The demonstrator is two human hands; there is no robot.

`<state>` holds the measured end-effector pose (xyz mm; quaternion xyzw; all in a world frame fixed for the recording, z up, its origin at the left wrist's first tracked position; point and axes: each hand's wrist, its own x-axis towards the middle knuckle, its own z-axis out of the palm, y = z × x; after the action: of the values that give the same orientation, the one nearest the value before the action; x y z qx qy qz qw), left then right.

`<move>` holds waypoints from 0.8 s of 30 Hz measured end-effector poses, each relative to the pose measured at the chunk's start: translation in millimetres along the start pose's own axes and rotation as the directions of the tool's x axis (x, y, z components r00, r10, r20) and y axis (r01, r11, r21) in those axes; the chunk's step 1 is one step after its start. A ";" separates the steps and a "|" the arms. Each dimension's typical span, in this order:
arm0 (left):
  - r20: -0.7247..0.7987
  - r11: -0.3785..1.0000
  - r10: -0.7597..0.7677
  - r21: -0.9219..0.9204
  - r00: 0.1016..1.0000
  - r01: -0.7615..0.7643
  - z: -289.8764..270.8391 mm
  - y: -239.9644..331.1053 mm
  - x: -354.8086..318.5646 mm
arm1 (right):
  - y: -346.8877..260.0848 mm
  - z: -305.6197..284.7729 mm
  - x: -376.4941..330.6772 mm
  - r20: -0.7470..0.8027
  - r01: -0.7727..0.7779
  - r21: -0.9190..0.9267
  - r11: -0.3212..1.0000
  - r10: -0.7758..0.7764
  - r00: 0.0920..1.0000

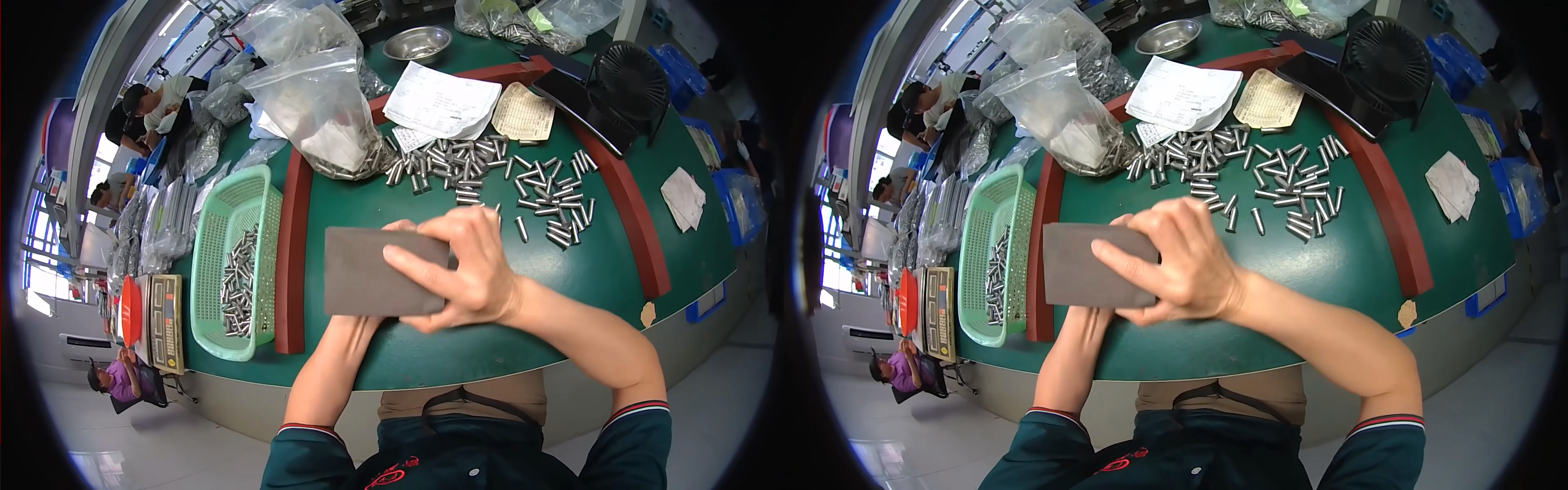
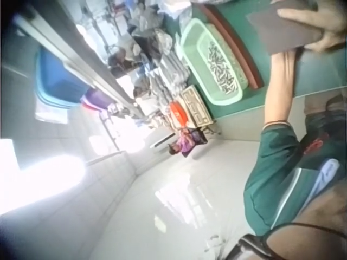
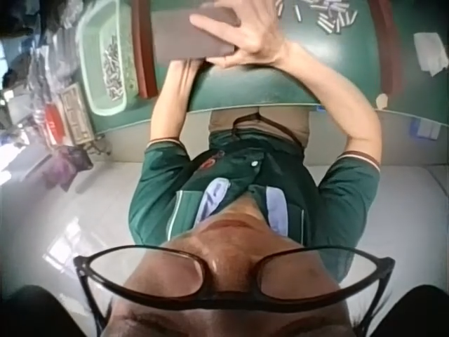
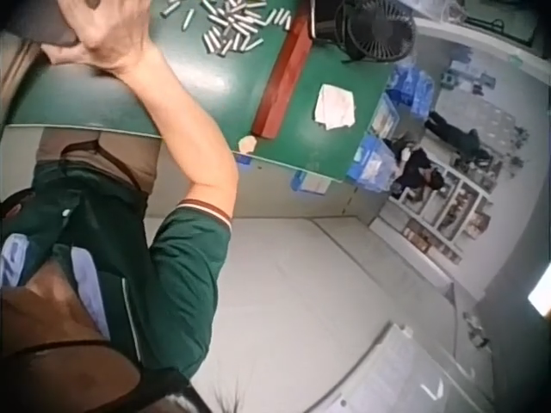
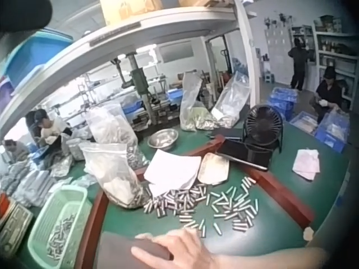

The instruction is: Sanding and deburring small cylindrical metal parts using a handheld sanding block on a workbench.

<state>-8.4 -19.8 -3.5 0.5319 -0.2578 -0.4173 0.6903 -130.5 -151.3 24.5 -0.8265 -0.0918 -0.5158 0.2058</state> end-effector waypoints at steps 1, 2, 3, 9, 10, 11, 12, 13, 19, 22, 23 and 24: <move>-0.235 0.925 -0.241 -0.350 0.942 0.150 25.4 12.6 -8.1 | 14.8 -4.4 -0.9 0.047 -0.028 -0.050 0.998 0.031 0.998; -0.248 0.954 -0.116 -0.296 0.962 0.039 35.8 17.1 0.3 | 32.0 -1.4 -0.7 -0.019 -0.121 -0.111 0.986 0.120 0.993; 0.192 0.916 0.043 -0.399 0.980 0.038 -14.4 -3.4 3.8 | 42.5 -5.4 4.1 -0.042 -0.226 -0.217 0.950 0.222 0.974; -0.022 0.957 0.029 -0.287 0.999 -0.034 -2.3 4.5 3.9 | 63.9 -22.1 -2.2 -0.161 -0.358 -0.207 0.910 0.329 0.930; -0.093 0.983 0.055 -0.171 0.994 -0.071 0.3 6.3 2.4 | 64.3 -23.9 -1.9 -0.172 -0.372 -0.207 0.905 0.341 0.924; -0.095 0.983 0.052 -0.173 0.994 -0.068 2.1 7.5 0.4 | 66.0 -25.4 -1.3 -0.188 -0.389 -0.200 0.899 0.354 0.916; -0.132 0.993 0.119 0.011 0.984 -0.118 4.3 8.7 -0.6 | 69.5 -26.6 -2.0 -0.200 -0.403 -0.193 0.895 0.366 0.909; -0.156 0.968 0.190 0.195 0.969 -0.158 6.3 10.1 -1.7 | 72.5 -27.6 -2.9 -0.211 -0.417 -0.185 0.890 0.379 0.901; -0.120 0.773 0.390 0.581 0.913 -0.254 12.6 19.2 -7.9 | 71.7 -30.3 -0.3 -0.217 -0.415 -0.174 0.893 0.376 0.901; 0.000 0.556 0.424 0.790 0.906 -0.260 16.9 36.5 -16.4 | 73.2 -32.8 -1.0 -0.197 -0.405 -0.180 0.896 0.371 0.908; 0.080 0.402 0.392 0.881 0.917 -0.249 16.9 44.1 -20.1 | 74.5 -34.1 -2.2 -0.198 -0.413 -0.184 0.892 0.378 0.904; 0.132 0.274 0.360 0.931 0.924 -0.240 11.4 48.7 -27.6 | 73.6 -32.8 -3.9 -0.195 -0.423 -0.179 0.888 0.389 0.900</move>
<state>-17.2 1.9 48.6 0.7921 -0.5080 -0.0270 0.3374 -132.2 -231.4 15.5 -0.8024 0.1563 -0.5304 0.2245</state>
